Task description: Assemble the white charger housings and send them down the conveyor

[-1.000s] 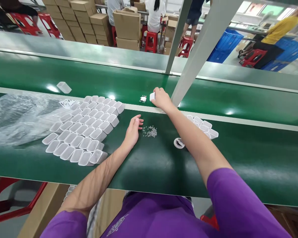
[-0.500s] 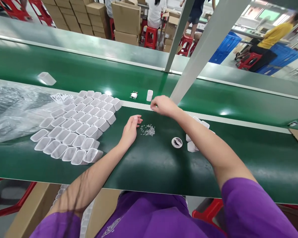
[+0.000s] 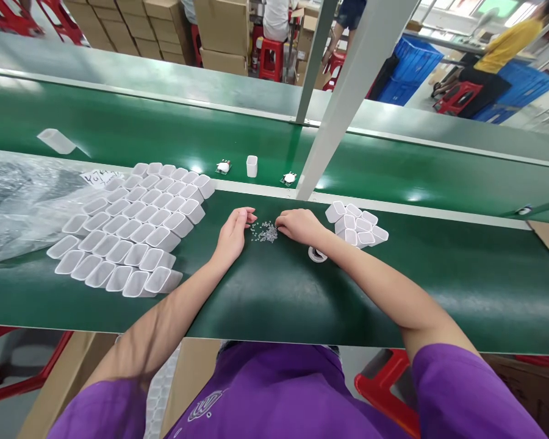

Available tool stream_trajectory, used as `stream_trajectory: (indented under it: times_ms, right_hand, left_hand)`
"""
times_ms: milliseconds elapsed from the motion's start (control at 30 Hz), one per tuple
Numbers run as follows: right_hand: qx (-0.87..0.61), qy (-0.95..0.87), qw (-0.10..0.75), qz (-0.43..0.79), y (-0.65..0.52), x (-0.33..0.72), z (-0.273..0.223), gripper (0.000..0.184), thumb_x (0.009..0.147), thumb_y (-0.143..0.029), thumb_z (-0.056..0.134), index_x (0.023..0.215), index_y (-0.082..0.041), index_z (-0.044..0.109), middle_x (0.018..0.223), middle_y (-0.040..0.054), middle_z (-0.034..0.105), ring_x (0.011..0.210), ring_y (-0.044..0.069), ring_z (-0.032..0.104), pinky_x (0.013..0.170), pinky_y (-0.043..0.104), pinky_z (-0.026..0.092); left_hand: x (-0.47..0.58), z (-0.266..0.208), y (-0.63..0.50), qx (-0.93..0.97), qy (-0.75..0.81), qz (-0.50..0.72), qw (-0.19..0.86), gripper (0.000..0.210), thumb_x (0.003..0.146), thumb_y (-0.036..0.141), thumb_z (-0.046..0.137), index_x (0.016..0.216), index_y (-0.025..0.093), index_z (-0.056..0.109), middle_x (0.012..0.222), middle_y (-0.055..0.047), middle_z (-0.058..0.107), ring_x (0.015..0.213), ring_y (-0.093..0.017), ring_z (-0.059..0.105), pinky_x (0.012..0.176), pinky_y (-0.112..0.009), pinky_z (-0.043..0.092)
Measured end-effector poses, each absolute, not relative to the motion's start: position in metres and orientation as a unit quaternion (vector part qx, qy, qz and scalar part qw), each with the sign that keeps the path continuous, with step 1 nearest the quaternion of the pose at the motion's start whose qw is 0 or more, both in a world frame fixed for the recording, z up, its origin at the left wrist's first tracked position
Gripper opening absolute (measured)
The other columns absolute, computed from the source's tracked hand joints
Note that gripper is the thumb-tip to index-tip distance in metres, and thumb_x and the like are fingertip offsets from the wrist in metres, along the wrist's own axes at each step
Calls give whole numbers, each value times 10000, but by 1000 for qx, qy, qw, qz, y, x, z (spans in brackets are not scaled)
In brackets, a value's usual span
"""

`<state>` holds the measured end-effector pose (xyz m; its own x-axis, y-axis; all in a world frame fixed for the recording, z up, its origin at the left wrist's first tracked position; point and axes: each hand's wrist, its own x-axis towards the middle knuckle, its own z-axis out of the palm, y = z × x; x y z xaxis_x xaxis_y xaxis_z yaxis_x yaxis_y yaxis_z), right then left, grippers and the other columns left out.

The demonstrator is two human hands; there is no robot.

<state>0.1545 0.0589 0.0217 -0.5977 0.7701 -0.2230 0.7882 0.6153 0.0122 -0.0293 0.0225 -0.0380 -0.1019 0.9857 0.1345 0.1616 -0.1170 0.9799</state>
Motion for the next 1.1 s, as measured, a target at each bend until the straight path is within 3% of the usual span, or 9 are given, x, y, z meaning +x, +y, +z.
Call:
stream_trajectory:
  times_ms: [333, 467, 533, 600, 700, 833, 1000, 1100]
  right_hand:
    - [419, 901, 108, -36, 57, 143, 21, 255, 911, -52, 453, 950, -121, 696, 996, 145, 704, 923, 237, 681, 647, 272, 420]
    - [445, 892, 64, -43, 53, 161, 30, 241, 952, -137, 447, 996, -143, 684, 1047, 120, 705, 932, 224, 682, 691, 278, 455]
    - [466, 881, -17, -76, 46, 180, 38, 222, 950, -175, 465, 984, -162, 685, 1018, 83, 715, 925, 197, 678, 740, 275, 477]
    - [485, 849, -151, -146, 34, 203, 45, 173, 909, -185, 519, 911, -174, 692, 920, 46, 723, 850, 169, 674, 744, 272, 496]
    - [503, 752, -334, -266, 14, 235, 49, 100, 833, -249, 616, 821, -186, 693, 811, 16, 707, 704, 146, 653, 640, 270, 511]
    - [518, 592, -497, -366, -4, 265, 43, 144, 758, -332, 704, 802, -195, 691, 711, -8, 679, 597, 123, 625, 559, 256, 519]
    - [509, 496, -597, -371, -8, 285, 30, 234, 676, -402, 784, 745, -202, 681, 655, -25, 668, 525, 102, 592, 514, 237, 527]
    - [508, 484, -605, -376, -7, 288, 25, 262, 661, -423, 801, 736, -201, 683, 689, -15, 681, 535, 100, 594, 512, 234, 529]
  left_hand:
    - [-31, -34, 19, 572, 536, 486, 386, 501, 951, 566, 337, 1012, 180, 650, 917, -61, 698, 908, -182, 650, 835, -313, 504]
    - [-28, -26, 13, 641, 544, 431, 327, 384, 923, 494, 448, 940, 188, 679, 947, -64, 719, 906, -198, 643, 844, -327, 498]
    - [-23, -24, 8, 705, 512, 402, 282, 298, 887, 447, 524, 912, 199, 688, 961, -66, 726, 926, -213, 640, 868, -347, 498]
    - [-17, -23, 2, 768, 459, 367, 256, 251, 873, 415, 555, 924, 209, 690, 996, -69, 727, 982, -229, 635, 912, -375, 491]
    - [-5, -22, -4, 833, 394, 305, 240, 218, 891, 367, 546, 965, 212, 682, 1059, -75, 713, 1028, -239, 623, 947, -407, 479]
    - [33, -14, -8, 884, 333, 263, 196, 232, 899, 357, 568, 1025, 190, 669, 1079, -95, 695, 1010, -243, 614, 932, -403, 482]
    - [108, -2, -13, 932, 281, 221, 67, 499, 820, 400, 704, 1265, 203, 599, 1324, -155, 566, 1122, -291, 563, 894, -409, 477]
    - [133, -4, -11, 943, 259, 208, 4, 366, 850, 310, 686, 1206, 239, 647, 1387, -160, 522, 1144, -283, 559, 863, -390, 483]
